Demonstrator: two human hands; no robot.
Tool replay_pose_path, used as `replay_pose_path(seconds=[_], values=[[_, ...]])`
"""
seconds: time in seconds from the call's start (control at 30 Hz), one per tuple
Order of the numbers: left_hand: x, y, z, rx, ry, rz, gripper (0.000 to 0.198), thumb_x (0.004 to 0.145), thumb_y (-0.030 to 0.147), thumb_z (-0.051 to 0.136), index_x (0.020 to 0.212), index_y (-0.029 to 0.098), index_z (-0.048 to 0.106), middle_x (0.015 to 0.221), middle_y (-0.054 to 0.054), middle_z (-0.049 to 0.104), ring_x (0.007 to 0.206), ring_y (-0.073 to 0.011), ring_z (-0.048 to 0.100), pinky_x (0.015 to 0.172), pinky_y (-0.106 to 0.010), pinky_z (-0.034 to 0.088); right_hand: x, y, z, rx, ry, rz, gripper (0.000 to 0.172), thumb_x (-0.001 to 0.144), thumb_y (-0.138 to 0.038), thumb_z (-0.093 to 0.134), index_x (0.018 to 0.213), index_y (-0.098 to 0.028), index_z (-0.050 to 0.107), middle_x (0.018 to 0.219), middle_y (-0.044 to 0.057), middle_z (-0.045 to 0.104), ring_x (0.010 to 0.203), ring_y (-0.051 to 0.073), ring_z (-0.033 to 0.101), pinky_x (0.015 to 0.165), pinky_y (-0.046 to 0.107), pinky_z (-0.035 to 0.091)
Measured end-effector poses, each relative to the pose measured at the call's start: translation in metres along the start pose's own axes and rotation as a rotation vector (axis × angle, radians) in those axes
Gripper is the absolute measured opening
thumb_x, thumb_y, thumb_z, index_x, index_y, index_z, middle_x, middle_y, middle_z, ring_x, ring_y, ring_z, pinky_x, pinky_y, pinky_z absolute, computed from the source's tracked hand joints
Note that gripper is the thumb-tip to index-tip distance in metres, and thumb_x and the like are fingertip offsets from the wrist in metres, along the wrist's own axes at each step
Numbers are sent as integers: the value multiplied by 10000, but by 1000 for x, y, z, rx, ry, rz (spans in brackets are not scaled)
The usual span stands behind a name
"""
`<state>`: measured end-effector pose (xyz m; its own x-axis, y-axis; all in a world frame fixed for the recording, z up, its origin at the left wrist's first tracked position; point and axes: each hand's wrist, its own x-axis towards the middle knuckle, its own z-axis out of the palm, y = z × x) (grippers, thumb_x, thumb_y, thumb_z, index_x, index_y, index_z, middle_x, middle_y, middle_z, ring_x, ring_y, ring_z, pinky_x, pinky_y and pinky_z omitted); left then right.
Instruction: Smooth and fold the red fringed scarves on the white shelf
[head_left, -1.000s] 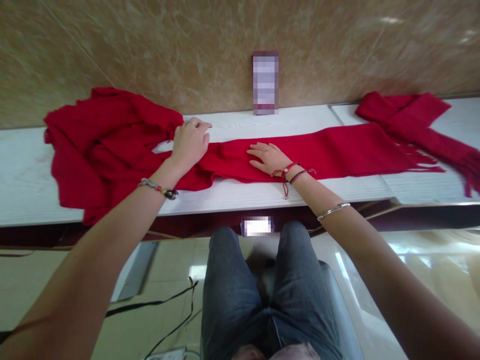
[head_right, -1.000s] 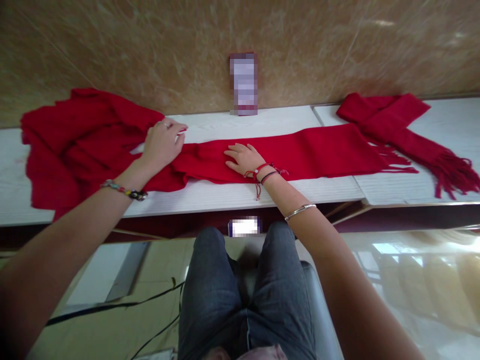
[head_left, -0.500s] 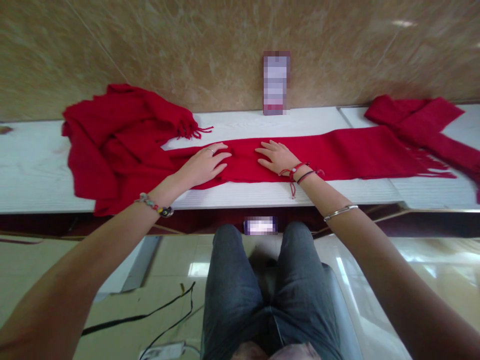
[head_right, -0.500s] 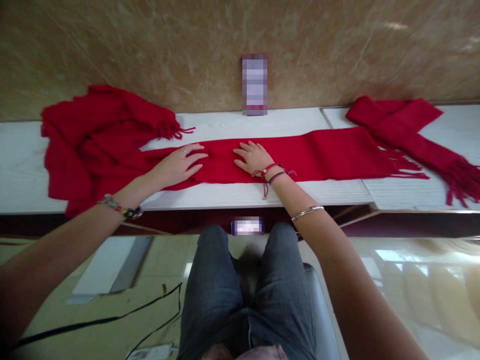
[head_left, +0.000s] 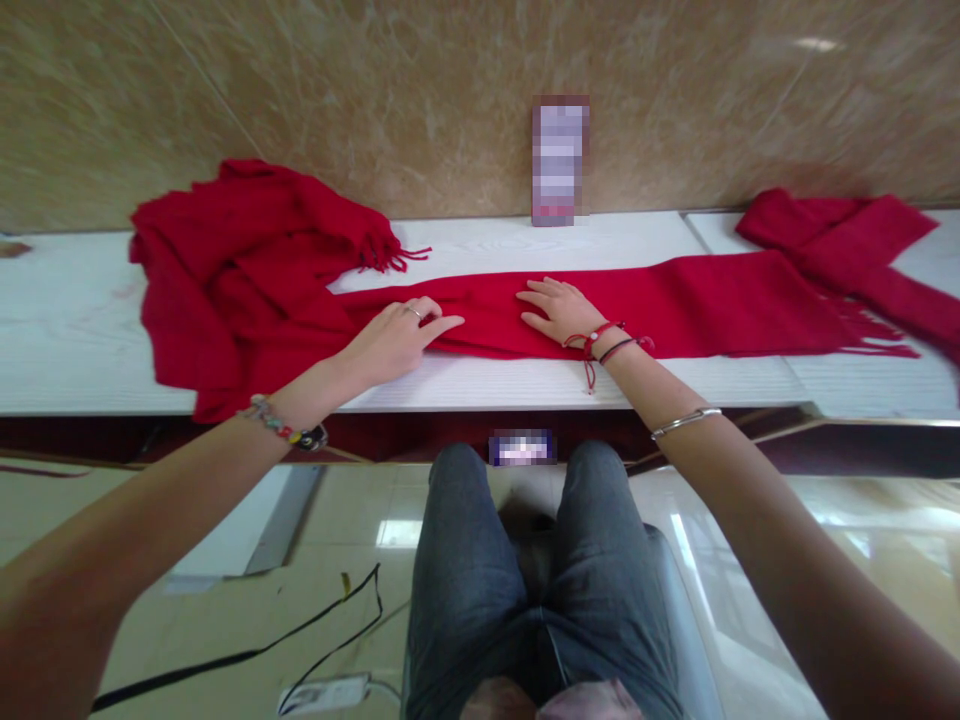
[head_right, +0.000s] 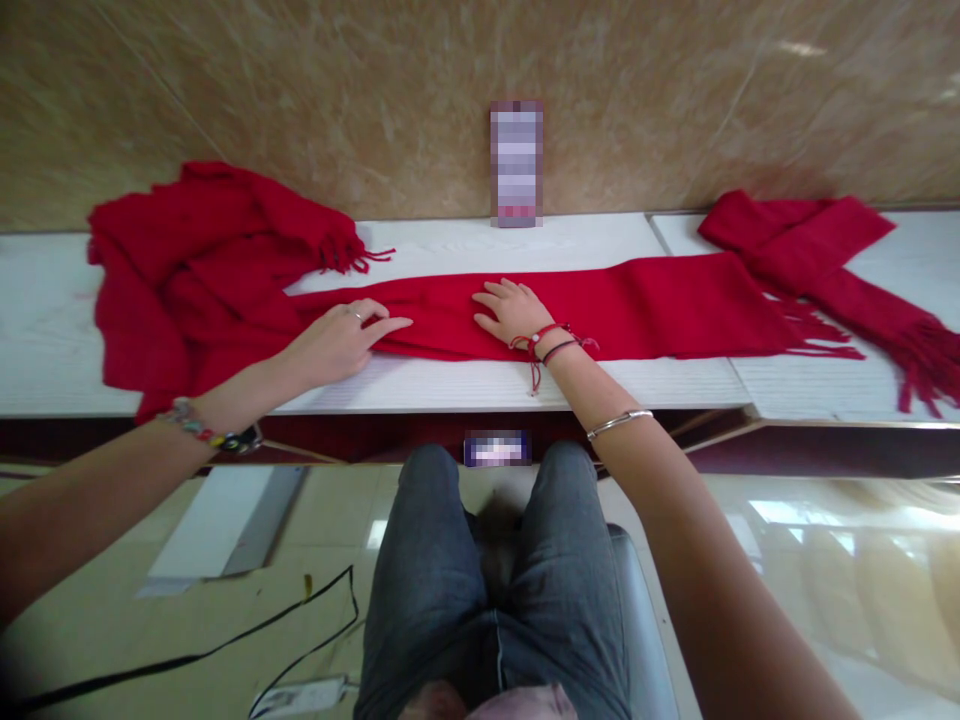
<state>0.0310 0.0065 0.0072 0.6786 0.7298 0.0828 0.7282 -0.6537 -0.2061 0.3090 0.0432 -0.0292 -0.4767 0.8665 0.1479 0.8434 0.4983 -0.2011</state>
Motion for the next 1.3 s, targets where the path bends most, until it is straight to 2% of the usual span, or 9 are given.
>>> replay_pose_path(seconds=[0.1,0.2,0.33,0.47,0.6,0.77,0.87,0.97,1.3], values=[[-8,0,-1,-12,87,-30,602,831,29,316,1363,276,450,1319,-110,467,1211,-273,442,963,-427,381,0,0,0,2,3,-2,506,919,-393,411,1363,-172,509,1464,92,429,1365,310,339,1107,483,282],[-14,-5,-2,-23,138,-142,609,831,44,353,1379,300,426,1353,-114,436,1262,-306,390,994,-473,333,0,0,0,5,5,-6,502,919,-386,416,1363,-170,509,1461,94,433,1364,308,343,1106,483,286],[-19,-22,-1,8,89,-226,583,811,107,413,1375,251,440,1140,-137,543,1131,-319,495,921,-455,386,1,1,1,9,11,-8,497,918,-385,423,1358,-173,513,1458,92,438,1362,304,347,1103,487,290],[-26,-45,6,60,36,-155,509,848,139,332,1301,266,526,937,-118,585,1005,-292,553,838,-415,425,1,3,2,12,16,-13,496,916,-383,427,1355,-170,517,1454,90,444,1360,300,351,1106,480,291],[-33,-59,9,92,4,-118,519,852,123,292,1271,277,556,911,-112,593,972,-280,561,814,-401,434,1,2,1,12,19,-16,493,917,-376,424,1352,-166,520,1450,95,449,1358,299,356,1107,477,294],[-38,-49,9,50,-48,-121,571,751,107,418,1305,194,527,1037,-120,568,1007,-280,552,887,-401,440,1,3,1,19,23,-9,483,916,-368,433,1340,-159,534,1445,107,453,1353,300,364,1101,477,303],[-40,-39,17,-73,70,-216,581,725,122,454,1302,148,517,1140,-130,508,1073,-272,517,957,-394,433,1,6,4,24,40,-35,478,916,-372,431,1329,-159,542,1434,111,466,1346,295,376,1090,486,317],[-41,-35,27,-211,167,-308,552,739,152,484,1291,151,513,1158,-112,471,1091,-249,506,1001,-380,419,1,9,7,22,61,-50,472,917,-369,430,1319,-152,549,1418,117,484,1335,289,394,1078,482,337],[-38,-33,28,-212,222,-350,584,730,163,559,1309,125,487,1155,-122,477,1087,-281,509,996,-419,413,1,5,2,-39,6,-44,468,929,-329,427,1343,-135,526,1438,128,457,1347,294,376,1085,455,342]])
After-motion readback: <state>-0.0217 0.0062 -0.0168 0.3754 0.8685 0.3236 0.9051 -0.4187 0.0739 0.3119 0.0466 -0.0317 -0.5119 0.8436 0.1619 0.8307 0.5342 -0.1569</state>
